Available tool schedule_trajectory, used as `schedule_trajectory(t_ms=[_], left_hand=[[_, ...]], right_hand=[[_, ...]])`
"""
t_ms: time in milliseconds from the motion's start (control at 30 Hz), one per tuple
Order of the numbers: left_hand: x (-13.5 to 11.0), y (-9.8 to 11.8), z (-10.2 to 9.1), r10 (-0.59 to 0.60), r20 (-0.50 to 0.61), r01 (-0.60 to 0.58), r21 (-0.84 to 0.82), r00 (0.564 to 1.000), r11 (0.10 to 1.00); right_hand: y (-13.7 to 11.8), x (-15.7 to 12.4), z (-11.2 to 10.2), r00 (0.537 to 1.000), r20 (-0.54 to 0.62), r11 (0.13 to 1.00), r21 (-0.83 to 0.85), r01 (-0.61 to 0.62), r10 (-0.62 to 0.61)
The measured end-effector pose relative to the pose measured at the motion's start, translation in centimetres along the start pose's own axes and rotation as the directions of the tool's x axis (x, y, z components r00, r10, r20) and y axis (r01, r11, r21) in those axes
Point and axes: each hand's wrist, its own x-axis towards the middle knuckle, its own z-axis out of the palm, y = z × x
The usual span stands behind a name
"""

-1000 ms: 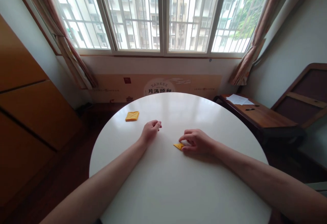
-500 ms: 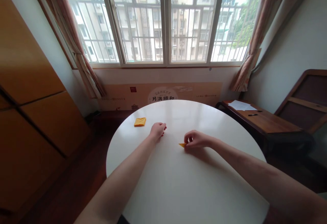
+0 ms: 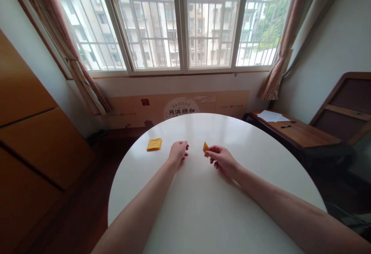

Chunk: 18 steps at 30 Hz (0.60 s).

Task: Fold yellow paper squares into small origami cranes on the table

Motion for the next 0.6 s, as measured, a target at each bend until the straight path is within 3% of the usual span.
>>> schedule_trajectory(t_ms=[100, 267, 433, 600], left_hand=[[-1.4, 0.3, 0.7, 0.186, -0.03, -0.187, -0.03, 0.982, 0.982], [-4.1, 1.8, 1.7, 0.483, 0.005, -0.482, -0.041, 0.876, 0.875], [-4.6, 2.5, 1.6, 0.62, -0.002, -0.617, 0.099, 0.785, 0.781], [-4.3, 2.4, 1.4, 0.615, 0.071, -0.618, 0.046, 0.785, 0.784]], right_hand=[[-0.4, -0.3, 0.0, 0.999, -0.017, 0.997, 0.07, -0.027, 0.029], [-0.2, -0.1, 0.0, 0.999, -0.022, 0.989, 0.144, -0.042, 0.046], [-0.1, 0.3, -0.2, 0.998, 0.014, 0.984, 0.165, -0.067, 0.066], [-0.3, 0.7, -0.7, 0.992, 0.073, 0.976, 0.187, -0.115, 0.103]])
